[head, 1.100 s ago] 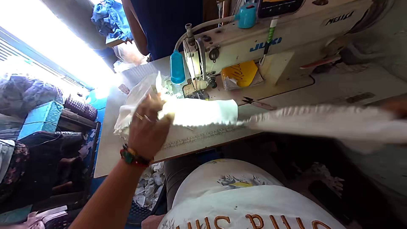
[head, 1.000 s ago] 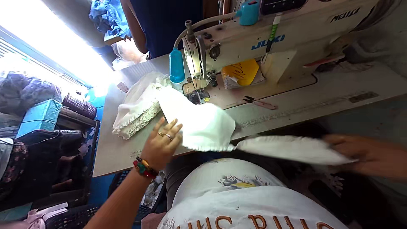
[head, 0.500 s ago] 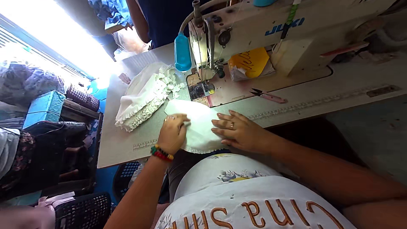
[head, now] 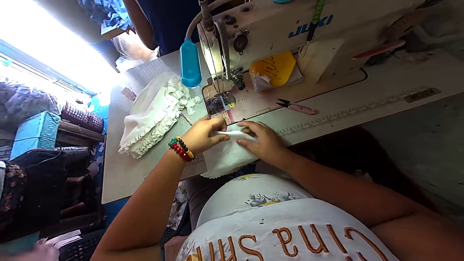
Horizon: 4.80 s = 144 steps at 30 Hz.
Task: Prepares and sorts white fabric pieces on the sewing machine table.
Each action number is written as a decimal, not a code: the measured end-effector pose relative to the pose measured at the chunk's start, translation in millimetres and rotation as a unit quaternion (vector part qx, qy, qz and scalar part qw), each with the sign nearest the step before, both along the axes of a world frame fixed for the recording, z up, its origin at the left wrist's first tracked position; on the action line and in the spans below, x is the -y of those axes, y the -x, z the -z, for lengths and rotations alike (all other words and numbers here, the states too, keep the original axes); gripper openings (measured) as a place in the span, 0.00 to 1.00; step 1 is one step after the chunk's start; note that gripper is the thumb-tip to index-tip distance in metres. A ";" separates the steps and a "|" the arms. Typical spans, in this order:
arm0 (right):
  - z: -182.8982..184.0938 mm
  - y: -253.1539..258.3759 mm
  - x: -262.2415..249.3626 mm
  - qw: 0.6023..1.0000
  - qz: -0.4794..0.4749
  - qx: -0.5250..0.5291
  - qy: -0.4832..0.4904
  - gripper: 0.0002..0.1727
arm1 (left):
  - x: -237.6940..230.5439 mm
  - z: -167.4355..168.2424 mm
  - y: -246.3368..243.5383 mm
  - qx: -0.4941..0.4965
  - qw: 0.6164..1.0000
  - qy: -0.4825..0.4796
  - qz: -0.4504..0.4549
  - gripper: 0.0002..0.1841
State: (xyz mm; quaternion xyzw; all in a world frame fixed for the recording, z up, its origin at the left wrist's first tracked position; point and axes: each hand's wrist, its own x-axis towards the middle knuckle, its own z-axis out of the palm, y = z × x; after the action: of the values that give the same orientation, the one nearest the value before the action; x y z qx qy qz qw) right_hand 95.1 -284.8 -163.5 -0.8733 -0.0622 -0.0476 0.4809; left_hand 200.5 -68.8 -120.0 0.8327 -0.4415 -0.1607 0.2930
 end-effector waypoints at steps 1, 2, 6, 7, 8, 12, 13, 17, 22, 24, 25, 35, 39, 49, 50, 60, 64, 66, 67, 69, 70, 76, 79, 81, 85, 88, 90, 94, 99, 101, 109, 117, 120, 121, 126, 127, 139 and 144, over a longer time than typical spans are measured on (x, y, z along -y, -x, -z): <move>-4.0 -4.4 -1.4 0.999 -0.007 -0.031 -0.028 0.16 | -2.3 -3.1 4.2 0.003 1.000 -0.009 -0.016 0.11; -7.2 -6.8 -1.5 0.997 -0.022 -0.057 -0.053 0.09 | -6.1 -7.5 8.2 0.009 0.999 -0.032 -0.039 0.14; -10.1 -0.6 -0.7 0.994 -0.039 -0.039 -0.099 0.07 | -27.9 -25.2 15.8 0.026 0.986 -0.087 -0.142 0.15; -10.0 2.7 0.2 0.994 -0.036 -0.019 -0.097 0.08 | -35.2 -25.9 16.9 0.002 0.987 -0.051 -0.155 0.12; -10.2 5.8 1.3 0.995 -0.034 0.001 -0.096 0.09 | -41.8 -26.3 19.6 -0.035 0.986 -0.003 -0.165 0.10; -13.4 16.9 5.9 0.992 -0.025 0.038 -0.115 0.08 | -50.5 -23.6 50.1 -0.174 0.940 0.216 -0.198 0.05; -14.5 19.4 7.5 0.992 -0.021 0.037 -0.122 0.08 | -47.6 -22.6 58.3 -0.183 0.926 0.247 -0.219 0.05; -21.4 26.4 14.5 0.985 -0.020 0.006 -0.171 0.04 | -38.0 -18.9 78.5 -0.205 0.883 0.321 -0.276 0.09; -23.4 31.9 18.9 0.981 -0.012 0.016 -0.191 0.04 | -40.8 -27.7 92.1 -0.193 0.867 0.349 -0.298 0.12; -23.8 35.0 18.3 0.982 -0.004 0.020 -0.189 0.04 | -40.0 -30.2 96.3 -0.172 0.867 0.355 -0.304 0.12; -24.3 36.7 17.9 0.983 -0.002 0.023 -0.182 0.04 | -38.9 -30.8 98.6 -0.159 0.868 0.358 -0.306 0.12; -34.2 56.4 20.4 0.988 -0.009 0.092 -0.126 0.06 | -29.8 -31.2 117.3 -0.073 0.861 0.402 -0.303 0.11; -37.4 65.2 24.8 0.985 -0.008 0.108 -0.131 0.06 | -28.3 -35.6 127.4 -0.041 0.865 0.410 -0.286 0.10; -48.9 77.9 30.5 0.982 -0.022 0.133 -0.136 0.10 | -31.5 -46.9 151.7 -0.018 0.867 0.395 -0.302 0.12; -49.9 78.9 30.0 0.982 -0.022 0.131 -0.134 0.10 | -32.3 -46.2 152.6 -0.010 0.868 0.393 -0.303 0.12; -55.3 52.9 7.9 0.982 -0.121 0.128 0.069 0.12 | -52.5 -20.0 135.6 -0.017 0.847 0.385 -0.367 0.07; -84.4 36.6 -55.5 0.977 -0.195 0.077 0.044 0.14 | -84.6 -60.8 106.7 0.162 0.862 0.194 -0.439 0.12; -86.4 25.0 -77.7 0.983 -0.178 0.055 -0.004 0.12 | -78.4 -88.5 79.9 0.232 0.869 0.101 -0.426 0.15; -81.7 15.8 -81.2 0.987 -0.158 0.029 0.000 0.11 | -68.1 -90.8 60.1 0.241 0.874 0.064 -0.417 0.14; -61.6 -5.8 -74.2 0.989 -0.105 -0.054 0.091 0.12 | -37.6 -70.2 17.2 0.158 0.899 -0.023 -0.409 0.15; -47.5 -14.3 -67.0 0.980 -0.082 -0.082 0.160 0.14 | -20.0 -49.3 -2.5 0.113 0.906 -0.075 -0.400 0.15; 11.0 -23.8 -9.9 0.943 -0.050 0.129 0.302 0.17 | 29.5 42.0 -58.7 0.217 0.943 -0.135 -0.216 0.14; 13.0 -34.0 7.5 0.943 -0.148 0.078 0.289 0.22 | 22.8 49.5 -86.5 0.261 0.952 -0.126 -0.096 0.15; 11.2 -36.7 5.5 0.941 -0.161 0.052 0.293 0.33 | 21.6 47.0 -102.0 0.287 0.943 -0.153 -0.064 0.17; 10.5 -36.2 2.1 0.937 -0.161 0.044 0.306 0.35 | 29.8 31.6 -71.8 0.208 0.944 -0.118 -0.227 0.20; 10.5 -34.3 2.8 0.941 -0.157 0.051 0.295 0.32 | 32.2 25.7 21.0 0.095 0.931 -0.003 -0.353 0.23; 11.8 -33.8 2.6 0.944 -0.151 0.073 0.284 0.26 | 23.3 45.1 65.6 0.066 0.934 -0.033 -0.350 0.35; 13.8 -28.7 1.9 0.942 -0.142 0.106 0.286 0.22 | -17.2 60.1 53.6 0.147 0.957 -0.119 -0.221 0.44; 17.0 -18.9 1.0 0.943 -0.124 0.103 0.291 0.26 | -53.2 40.5 21.3 0.197 0.969 -0.148 -0.020 0.44; 17.3 -17.3 2.9 0.947 -0.122 0.096 0.281 0.27 | -35.4 35.1 17.7 0.216 0.970 -0.101 -0.042 0.31; 18.3 -17.0 5.3 0.948 -0.117 0.090 0.282 0.28 | 32.7 51.4 -17.4 0.096 0.969 -0.074 -0.215 0.28; 17.1 -26.5 7.3 0.952 -0.106 0.059 0.282 0.30 | 34.9 59.0 -33.1 0.111 0.967 -0.050 -0.224 0.31; 17.1 -27.4 7.3 0.950 -0.108 0.051 0.288 0.30 | 35.4 58.5 -36.0 0.103 0.967 -0.046 -0.228 0.31; 16.6 -27.4 8.0 0.950 -0.110 0.050 0.288 0.30 | 35.8 58.2 -36.6 0.103 0.967 -0.045 -0.227 0.31; 17.9 -24.4 30.0 0.965 -0.049 0.123 0.228 0.23 | 36.7 58.5 -36.0 0.103 0.967 -0.050 -0.228 0.32; 16.7 -25.1 43.2 0.964 -0.012 0.151 0.220 0.22 | 36.6 58.2 -36.0 0.103 0.967 -0.052 -0.227 0.32; 9.5 -45.8 219.7 0.847 0.339 0.105 0.395 0.39 | 36.4 55.1 -36.8 0.099 0.967 -0.074 -0.222 0.32; 7.0 -45.5 213.3 0.845 0.329 0.029 0.420 0.35 | 35.3 53.6 -38.2 0.097 0.968 -0.078 -0.219 0.31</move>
State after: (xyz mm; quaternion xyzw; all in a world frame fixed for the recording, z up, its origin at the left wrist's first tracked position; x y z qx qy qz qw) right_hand 140.6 -498.1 -170.5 -0.9592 0.2014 -0.1974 0.0223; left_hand 238.7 -104.1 -173.6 0.9409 -0.2608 -0.0451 0.2112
